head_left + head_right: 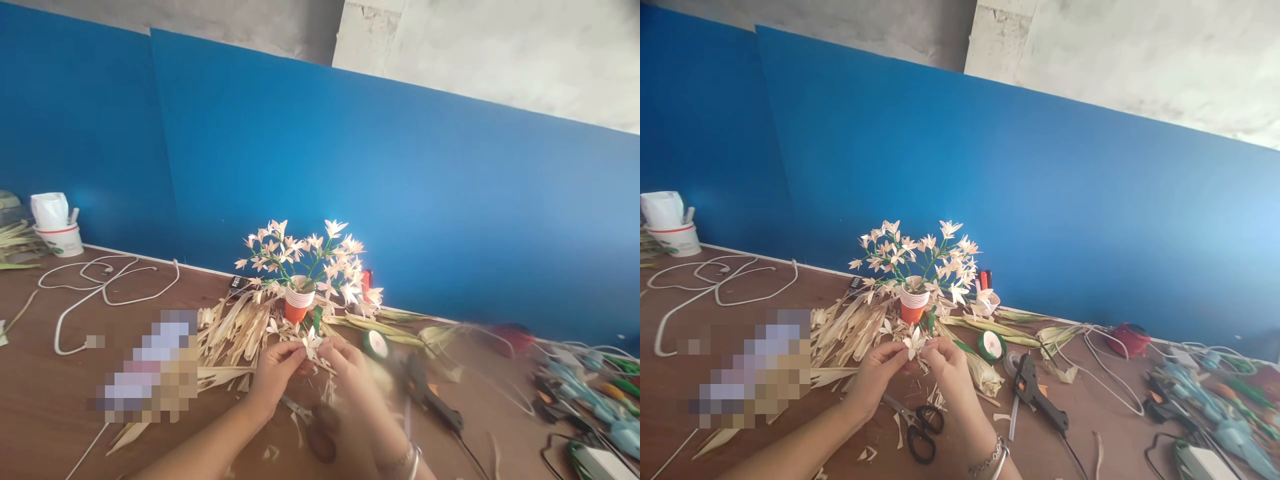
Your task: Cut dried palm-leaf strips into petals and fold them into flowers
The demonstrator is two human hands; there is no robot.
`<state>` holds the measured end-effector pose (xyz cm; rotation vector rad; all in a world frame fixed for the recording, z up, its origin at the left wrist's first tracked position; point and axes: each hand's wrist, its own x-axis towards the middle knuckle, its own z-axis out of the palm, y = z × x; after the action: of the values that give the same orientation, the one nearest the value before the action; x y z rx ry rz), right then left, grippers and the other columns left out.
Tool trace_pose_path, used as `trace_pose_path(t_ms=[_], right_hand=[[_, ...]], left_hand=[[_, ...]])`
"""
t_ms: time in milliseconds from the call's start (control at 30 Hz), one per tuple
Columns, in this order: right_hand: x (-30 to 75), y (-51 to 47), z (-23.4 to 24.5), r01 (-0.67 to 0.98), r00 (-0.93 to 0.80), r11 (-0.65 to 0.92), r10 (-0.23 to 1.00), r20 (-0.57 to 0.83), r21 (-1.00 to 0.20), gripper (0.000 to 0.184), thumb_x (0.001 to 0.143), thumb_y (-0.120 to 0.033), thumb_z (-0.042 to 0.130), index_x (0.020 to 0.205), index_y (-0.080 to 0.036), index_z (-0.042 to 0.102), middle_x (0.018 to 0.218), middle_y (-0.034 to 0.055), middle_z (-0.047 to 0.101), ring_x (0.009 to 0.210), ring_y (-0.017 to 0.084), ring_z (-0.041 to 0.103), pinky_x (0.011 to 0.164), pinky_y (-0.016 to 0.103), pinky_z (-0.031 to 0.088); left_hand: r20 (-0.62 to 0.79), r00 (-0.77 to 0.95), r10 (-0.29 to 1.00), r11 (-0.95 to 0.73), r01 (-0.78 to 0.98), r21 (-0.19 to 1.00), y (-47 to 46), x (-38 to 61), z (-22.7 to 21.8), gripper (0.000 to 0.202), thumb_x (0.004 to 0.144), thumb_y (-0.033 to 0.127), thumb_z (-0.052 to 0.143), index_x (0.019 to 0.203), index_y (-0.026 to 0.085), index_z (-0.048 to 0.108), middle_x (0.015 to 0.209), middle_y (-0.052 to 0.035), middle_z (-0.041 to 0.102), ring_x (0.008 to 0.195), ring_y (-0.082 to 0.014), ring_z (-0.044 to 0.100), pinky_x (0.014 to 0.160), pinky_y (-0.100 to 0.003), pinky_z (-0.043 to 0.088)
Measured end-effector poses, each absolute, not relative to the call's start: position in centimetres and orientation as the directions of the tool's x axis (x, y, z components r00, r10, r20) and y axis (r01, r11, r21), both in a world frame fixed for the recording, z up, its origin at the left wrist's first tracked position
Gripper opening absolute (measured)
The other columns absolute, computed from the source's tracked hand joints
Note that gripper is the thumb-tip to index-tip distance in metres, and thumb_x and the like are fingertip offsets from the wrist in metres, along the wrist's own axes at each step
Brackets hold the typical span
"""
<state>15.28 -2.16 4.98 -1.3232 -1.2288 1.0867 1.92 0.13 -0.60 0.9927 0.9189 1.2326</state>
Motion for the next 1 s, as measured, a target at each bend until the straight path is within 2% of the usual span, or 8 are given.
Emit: trace_pose_path(t_ms=[167,233,367,567,700,767,900,1000], right_hand=[[15.0,-2.3,5.2,-0.009,0.072,-0.141,0.987,-0.141,-0.99,0.01,0.068,-0.027,0.065,0.065,-0.017,0.068,0.065,0.0006,0.067,0.068,0.018,0.058,0.069,0.029,0.042],[15.0,-2.2,5.1,-0.069,0.001,-0.173,0.985,-0.173,-0.983,0.009,0.067,-0.025,0.065,0.064,-0.017,0.068,0.067,0.001,0.068,0.068,0.017,0.059,0.07,0.028,0.043],[15.2,-2.2,5.0,-0.069,-0.124,-0.135,0.984,-0.126,-0.988,0.013,0.068,-0.026,0.065,0.06,-0.016,0.064,0.067,0.003,0.068,0.069,0.018,0.059,0.072,0.03,0.043],[15.7,-2.0,5.1,-0.036,-0.065,-0.069,0.996,-0.066,-0.997,0.02,0.066,-0.035,0.069,0.072,-0.017,0.063,0.069,0.0014,0.066,0.069,0.019,0.059,0.069,0.03,0.044],[15.7,-1.9,5.1,-0.047,0.007,-0.046,0.999,-0.046,-0.998,0.02,0.065,-0.035,0.07,0.064,-0.017,0.061,0.073,0.0018,0.064,0.069,0.018,0.058,0.068,0.029,0.043],[15.6,-2.0,5.2,-0.094,0.014,-0.063,0.998,-0.065,-0.994,0.017,0.064,-0.032,0.071,0.063,-0.017,0.061,0.073,0.0017,0.064,0.069,0.018,0.057,0.069,0.028,0.043],[15.2,-2.5,6.0,-0.177,-0.074,-0.185,0.982,-0.174,-0.967,0.009,0.065,-0.026,0.067,0.063,-0.017,0.064,0.061,0.0005,0.062,0.061,0.016,0.055,0.065,0.027,0.043],[15.0,-2.8,6.7,-0.193,-0.078,-0.204,0.978,-0.192,-0.96,0.005,0.063,-0.022,0.068,0.061,-0.018,0.066,0.06,0.0014,0.063,0.059,0.015,0.054,0.062,0.026,0.041]], left_hand=[[-0.021,0.128,0.992,0.062,-0.323,0.944,0.0,1.9,-0.1,0.025,0.064,0.04,0.071,0.071,0.016,0.071,0.065,-0.0025,0.069,0.063,-0.0184,0.063,0.062,-0.028,0.049],[-0.007,0.135,0.991,0.053,-0.34,0.939,0.0,1.9,0.0,0.024,0.064,0.039,0.071,0.07,0.016,0.071,0.062,-0.0019,0.068,0.061,-0.0175,0.062,0.061,-0.028,0.048],[0.026,0.157,0.987,0.033,-0.362,0.932,0.1,1.7,0.0,0.023,0.065,0.037,0.07,0.072,0.016,0.072,0.061,-0.0018,0.067,0.059,-0.016,0.059,0.06,-0.026,0.046],[0.051,0.214,0.975,0.033,-0.369,0.929,0.2,1.6,-0.3,0.019,0.069,0.035,0.07,0.072,0.016,0.073,0.062,-0.0014,0.067,0.059,-0.0132,0.056,0.06,-0.023,0.044],[0.07,0.259,0.963,0.035,-0.38,0.924,0.2,1.6,-0.4,0.019,0.07,0.034,0.07,0.072,0.016,0.074,0.061,-0.0019,0.067,0.058,-0.0125,0.055,0.059,-0.022,0.042],[0.069,0.289,0.955,0.051,-0.387,0.921,0.2,1.5,-0.5,0.02,0.071,0.034,0.069,0.076,0.016,0.074,0.062,-0.0027,0.068,0.059,-0.0126,0.055,0.059,-0.023,0.042],[0.05,0.39,0.919,0.122,-0.404,0.907,0.3,1.1,-0.6,0.022,0.073,0.034,0.069,0.078,0.014,0.074,0.061,-0.003,0.067,0.059,-0.012,0.055,0.059,-0.022,0.041],[0.038,0.446,0.894,0.171,-0.418,0.892,0.4,0.9,-0.5,0.023,0.072,0.035,0.07,0.076,0.012,0.073,0.061,-0.0027,0.065,0.057,-0.0113,0.055,0.058,-0.022,0.041]])
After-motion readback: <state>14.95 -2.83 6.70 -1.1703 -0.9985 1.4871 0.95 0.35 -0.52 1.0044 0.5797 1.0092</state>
